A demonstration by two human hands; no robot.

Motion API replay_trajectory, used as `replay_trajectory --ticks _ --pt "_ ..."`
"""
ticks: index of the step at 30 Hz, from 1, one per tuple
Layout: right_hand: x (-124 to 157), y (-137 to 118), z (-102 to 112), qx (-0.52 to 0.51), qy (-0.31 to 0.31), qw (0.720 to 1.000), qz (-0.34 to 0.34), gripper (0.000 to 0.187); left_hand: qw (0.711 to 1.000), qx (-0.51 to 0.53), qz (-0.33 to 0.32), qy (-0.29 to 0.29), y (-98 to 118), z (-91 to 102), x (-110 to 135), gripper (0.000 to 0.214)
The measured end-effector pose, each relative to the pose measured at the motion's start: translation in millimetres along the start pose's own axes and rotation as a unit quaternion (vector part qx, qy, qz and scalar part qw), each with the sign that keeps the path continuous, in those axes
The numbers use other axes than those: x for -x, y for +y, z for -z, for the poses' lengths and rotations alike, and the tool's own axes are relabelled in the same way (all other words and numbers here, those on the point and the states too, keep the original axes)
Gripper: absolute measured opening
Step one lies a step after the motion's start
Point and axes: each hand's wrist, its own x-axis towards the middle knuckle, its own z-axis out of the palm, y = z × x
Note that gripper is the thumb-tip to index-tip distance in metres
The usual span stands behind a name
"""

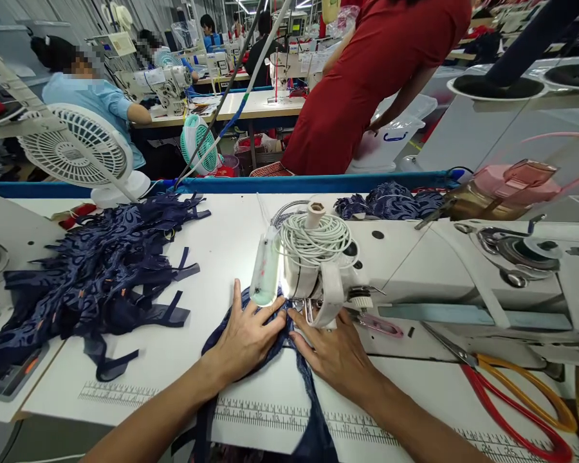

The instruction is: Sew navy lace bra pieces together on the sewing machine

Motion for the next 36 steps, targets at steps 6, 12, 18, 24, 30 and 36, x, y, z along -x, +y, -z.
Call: replay_trajectory --ticks 6,12,18,24,30,36 --pt "-4 5 0 -0.002 0.026 1.0 0.01 0.032 1.0 -0.01 0.005 0.006 -4 -1.6 -5 0.025" --pt "7 3 13 -0.117 0.035 0.991 0.056 0.027 0.995 -0.068 -0.024 0.071 23 5.4 2 0.028" --pt "26 1 29 -0.168 -0.072 0.977 0.108 0.053 0.996 0.06 0.069 0.015 29 13.3 23 0.04" --pt "12 8 24 -0.176 -0.057 0.976 0.11 0.053 0.995 0.063 -0.006 0.072 -2 2.4 6 0.035" --pt "4 9 18 -0.128 -0.054 0.981 0.138 0.046 0.996 0.068 -0.044 0.047 -7 -1.3 -10 0.015" --pt "5 7 20 -0.104 -0.051 0.985 0.126 0.038 0.987 0.064 -0.137 0.057 -11 9.4 -15 0.022"
